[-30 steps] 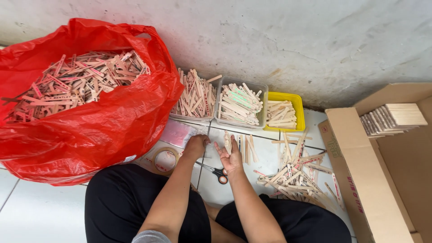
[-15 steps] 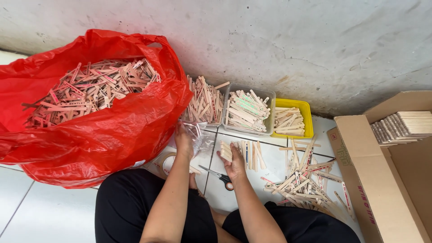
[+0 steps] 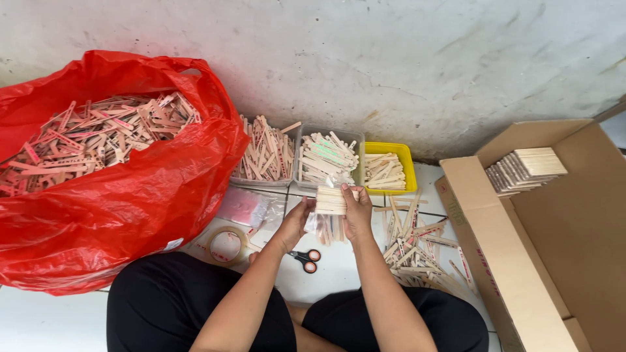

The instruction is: The person sits on the floor and sorts small wooden sticks into piles, then places them into a clear plastic bag. The person handles the sticks by hand, aligning them and stacking them before bagging.

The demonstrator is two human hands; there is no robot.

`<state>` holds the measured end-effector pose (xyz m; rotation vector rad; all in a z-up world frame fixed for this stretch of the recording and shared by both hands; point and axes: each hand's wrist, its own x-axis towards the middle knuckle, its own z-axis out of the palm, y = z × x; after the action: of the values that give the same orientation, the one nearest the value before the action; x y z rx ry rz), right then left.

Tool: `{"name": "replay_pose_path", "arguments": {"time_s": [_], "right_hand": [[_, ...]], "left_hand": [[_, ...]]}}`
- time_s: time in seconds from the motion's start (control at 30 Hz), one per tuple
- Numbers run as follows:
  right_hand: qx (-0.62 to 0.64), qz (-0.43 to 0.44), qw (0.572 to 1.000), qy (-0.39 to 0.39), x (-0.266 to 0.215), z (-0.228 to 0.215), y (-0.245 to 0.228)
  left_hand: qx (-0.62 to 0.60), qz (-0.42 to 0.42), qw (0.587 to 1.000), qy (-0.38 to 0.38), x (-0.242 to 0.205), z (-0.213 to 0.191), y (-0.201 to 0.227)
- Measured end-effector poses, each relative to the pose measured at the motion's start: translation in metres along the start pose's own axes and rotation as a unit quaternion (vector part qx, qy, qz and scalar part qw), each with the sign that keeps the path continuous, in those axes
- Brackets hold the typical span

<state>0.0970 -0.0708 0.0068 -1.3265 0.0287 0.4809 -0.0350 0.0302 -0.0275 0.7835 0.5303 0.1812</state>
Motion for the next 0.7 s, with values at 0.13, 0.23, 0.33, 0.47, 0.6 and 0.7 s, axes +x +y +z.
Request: {"name": "replay_pose_path", "arguments": {"time_s": [0.13,0.23,0.33,0.47,0.6,0.7], "right_hand": [[-0.065,-0.025,0.997,-0.022,0.021,-0.025,0.006],[-0.094,-0.028,0.994,-0.041,0.004,-0.027,-0.005],[-0.09,-0.016,0.993,-0.068,-0.013,-0.021,-0.01],[-0.117,-0.027,0.988,-0.093,-0.022,-0.015,-0.006],[-0.076,-0.024,0.994,-0.068,-0.017,-0.018,-0.009],[-0.065,-0.016,0.995,-0.069,-0.02,-0.02,-0.018]], "left_hand": [[0.038,-0.039,0.995,-0.083,-0.011,-0.001,0.005],[0.042,-0.063,0.989,-0.125,0.013,-0.019,-0.022],[0.061,-0.074,0.985,-0.145,-0.006,0.002,-0.01],[0.134,-0.036,0.989,-0.046,-0.018,0.018,-0.006],[0.144,-0.006,0.989,0.025,-0.005,0.002,-0.016],[0.152,0.013,0.986,0.067,0.032,-0.024,-0.045]]}}
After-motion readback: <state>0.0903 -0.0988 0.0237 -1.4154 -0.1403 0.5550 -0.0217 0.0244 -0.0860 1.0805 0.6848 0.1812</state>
